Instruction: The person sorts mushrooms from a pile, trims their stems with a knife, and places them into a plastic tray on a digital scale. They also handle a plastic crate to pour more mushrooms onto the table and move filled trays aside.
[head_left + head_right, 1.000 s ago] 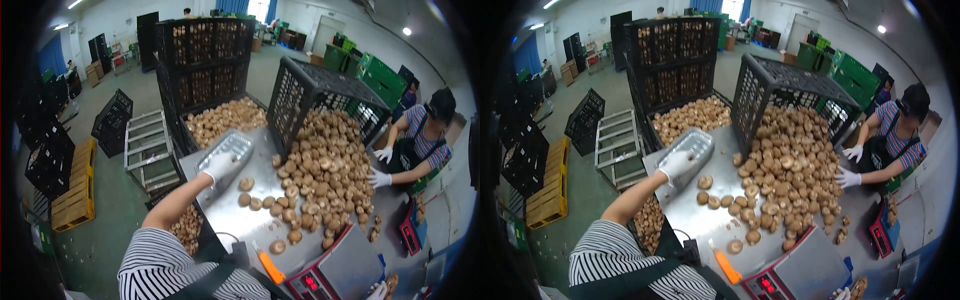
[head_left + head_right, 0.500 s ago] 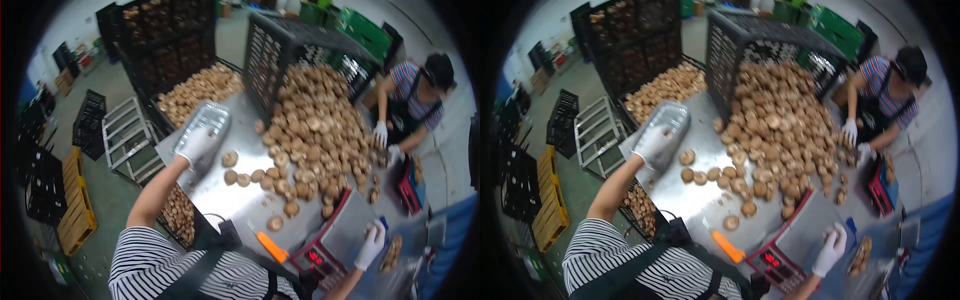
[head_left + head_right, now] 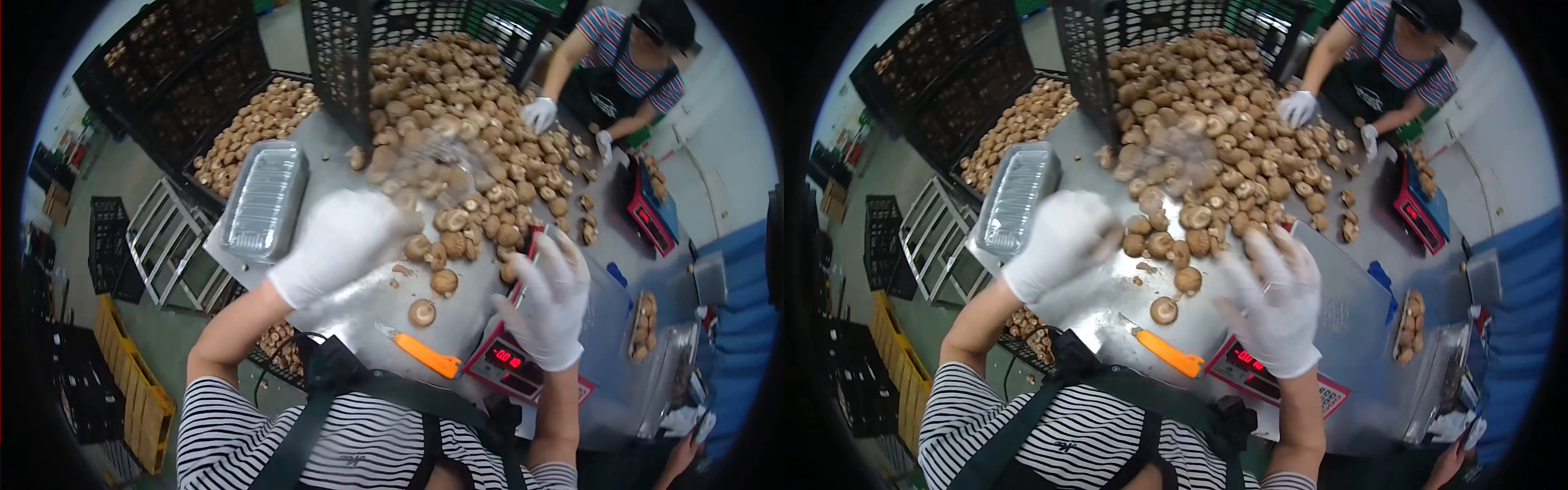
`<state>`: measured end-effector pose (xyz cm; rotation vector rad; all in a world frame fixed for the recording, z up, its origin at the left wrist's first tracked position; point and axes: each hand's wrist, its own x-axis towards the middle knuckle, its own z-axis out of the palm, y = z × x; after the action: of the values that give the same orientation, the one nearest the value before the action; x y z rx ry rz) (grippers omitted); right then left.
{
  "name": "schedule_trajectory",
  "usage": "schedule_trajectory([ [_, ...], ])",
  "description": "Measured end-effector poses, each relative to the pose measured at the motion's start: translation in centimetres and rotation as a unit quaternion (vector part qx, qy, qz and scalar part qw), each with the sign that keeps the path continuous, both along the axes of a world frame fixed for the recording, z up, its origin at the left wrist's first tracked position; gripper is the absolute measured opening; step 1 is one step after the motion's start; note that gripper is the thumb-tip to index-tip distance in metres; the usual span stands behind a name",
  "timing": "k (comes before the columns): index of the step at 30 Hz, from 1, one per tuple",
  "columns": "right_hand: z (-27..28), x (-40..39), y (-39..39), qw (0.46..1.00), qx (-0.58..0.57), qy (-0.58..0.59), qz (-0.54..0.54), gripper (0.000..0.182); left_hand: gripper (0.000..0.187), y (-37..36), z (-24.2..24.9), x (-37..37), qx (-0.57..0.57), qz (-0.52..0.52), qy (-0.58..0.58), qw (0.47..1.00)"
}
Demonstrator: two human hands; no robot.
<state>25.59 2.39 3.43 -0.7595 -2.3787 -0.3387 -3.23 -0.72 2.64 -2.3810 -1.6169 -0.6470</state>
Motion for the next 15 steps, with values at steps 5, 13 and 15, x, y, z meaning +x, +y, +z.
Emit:
schedule_trajectory([
  [5, -1.2, 1.6, 0.5, 0.991, -0.034, -0.127, -0.018, 0.022, 0.024, 2.2, -3.5, 8.4, -0.018, -0.257, -0.026, 0.966],
  [13, -5.7, 14.9, -3.2, 0.948, -0.112, -0.037, -0.294, 0.021, 0.054, 16.8, -9.9, 5.1, -0.057, -0.094, -0.152, 0.982],
  [15, -6.2, 16.0, -3.4, 0.938, -0.164, -0.067, -0.297, 0.023, 0.057, 18.7, -12.5, 5.7, -0.055, -0.064, -0.078, 0.993],
])
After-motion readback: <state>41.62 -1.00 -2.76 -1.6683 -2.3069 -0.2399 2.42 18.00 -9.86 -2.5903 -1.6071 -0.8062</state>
